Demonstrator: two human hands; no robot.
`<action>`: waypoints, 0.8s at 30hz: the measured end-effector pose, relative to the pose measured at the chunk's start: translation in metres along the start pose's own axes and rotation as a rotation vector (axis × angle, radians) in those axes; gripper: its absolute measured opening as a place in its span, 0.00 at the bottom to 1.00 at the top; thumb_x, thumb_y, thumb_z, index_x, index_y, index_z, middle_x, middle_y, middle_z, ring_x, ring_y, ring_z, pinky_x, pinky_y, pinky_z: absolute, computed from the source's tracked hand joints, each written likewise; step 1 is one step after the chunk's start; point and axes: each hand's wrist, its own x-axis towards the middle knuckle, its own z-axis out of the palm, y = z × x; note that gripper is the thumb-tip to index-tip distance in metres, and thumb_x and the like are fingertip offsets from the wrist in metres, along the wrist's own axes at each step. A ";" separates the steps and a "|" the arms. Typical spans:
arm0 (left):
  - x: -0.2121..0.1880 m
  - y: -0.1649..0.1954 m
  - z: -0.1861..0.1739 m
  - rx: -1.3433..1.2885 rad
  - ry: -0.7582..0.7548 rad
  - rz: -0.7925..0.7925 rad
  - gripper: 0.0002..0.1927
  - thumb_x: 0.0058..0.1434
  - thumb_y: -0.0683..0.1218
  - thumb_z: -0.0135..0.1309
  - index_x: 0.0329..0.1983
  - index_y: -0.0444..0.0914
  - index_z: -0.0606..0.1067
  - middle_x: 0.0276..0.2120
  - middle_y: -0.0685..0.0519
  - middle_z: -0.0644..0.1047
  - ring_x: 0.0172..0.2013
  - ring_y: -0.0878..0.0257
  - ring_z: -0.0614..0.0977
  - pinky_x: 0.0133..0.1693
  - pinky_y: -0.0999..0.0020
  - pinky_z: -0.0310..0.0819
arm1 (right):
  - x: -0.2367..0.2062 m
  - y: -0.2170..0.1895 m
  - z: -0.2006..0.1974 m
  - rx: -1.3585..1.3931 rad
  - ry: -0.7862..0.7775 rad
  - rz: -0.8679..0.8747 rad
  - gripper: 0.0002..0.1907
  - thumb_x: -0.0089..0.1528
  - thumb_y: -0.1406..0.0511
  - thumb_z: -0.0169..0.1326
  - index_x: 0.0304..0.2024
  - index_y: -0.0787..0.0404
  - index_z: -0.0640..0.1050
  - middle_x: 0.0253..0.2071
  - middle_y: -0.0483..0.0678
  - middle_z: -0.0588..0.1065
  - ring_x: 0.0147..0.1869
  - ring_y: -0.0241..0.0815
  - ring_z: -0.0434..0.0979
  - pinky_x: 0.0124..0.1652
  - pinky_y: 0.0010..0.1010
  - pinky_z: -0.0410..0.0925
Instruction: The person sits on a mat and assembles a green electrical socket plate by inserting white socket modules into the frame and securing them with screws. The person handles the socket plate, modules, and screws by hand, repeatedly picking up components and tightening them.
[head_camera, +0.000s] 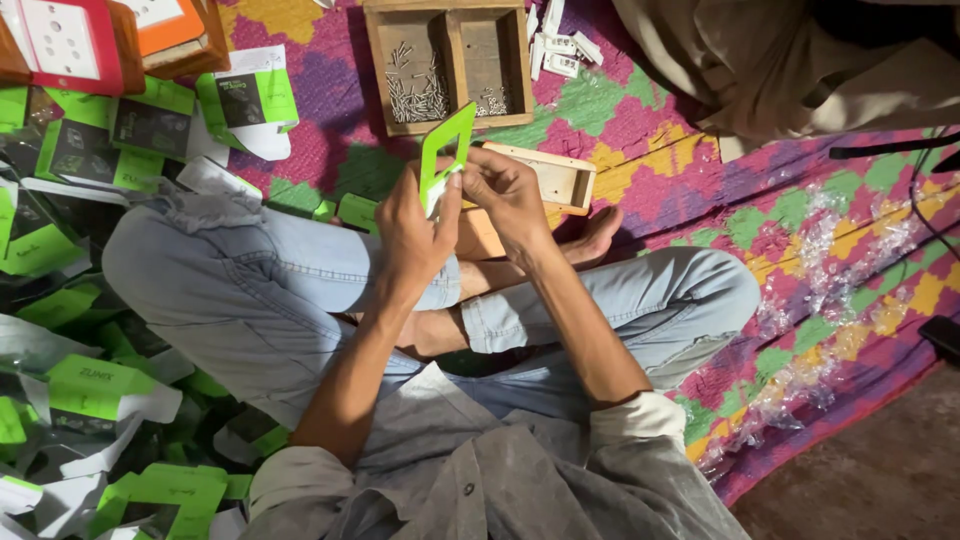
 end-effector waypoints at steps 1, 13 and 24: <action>0.000 0.000 0.000 0.003 -0.007 -0.003 0.09 0.70 0.42 0.59 0.50 0.34 0.75 0.40 0.44 0.81 0.38 0.51 0.86 0.39 0.60 0.79 | -0.001 0.003 -0.001 -0.022 -0.008 -0.011 0.16 0.70 0.71 0.55 0.60 0.69 0.76 0.51 0.49 0.80 0.52 0.34 0.79 0.54 0.29 0.74; -0.005 -0.004 0.004 0.081 0.039 0.034 0.16 0.63 0.46 0.69 0.47 0.34 0.76 0.35 0.45 0.81 0.34 0.53 0.86 0.34 0.62 0.78 | -0.001 0.036 -0.013 -0.061 0.089 -0.017 0.17 0.68 0.74 0.55 0.60 0.71 0.77 0.49 0.50 0.81 0.49 0.34 0.80 0.51 0.29 0.76; -0.006 -0.002 0.004 0.051 0.047 0.052 0.17 0.63 0.46 0.69 0.47 0.32 0.76 0.37 0.45 0.83 0.36 0.54 0.87 0.36 0.63 0.81 | -0.002 0.052 -0.022 -0.016 0.062 -0.078 0.17 0.69 0.74 0.56 0.60 0.71 0.77 0.45 0.48 0.79 0.48 0.35 0.79 0.52 0.30 0.76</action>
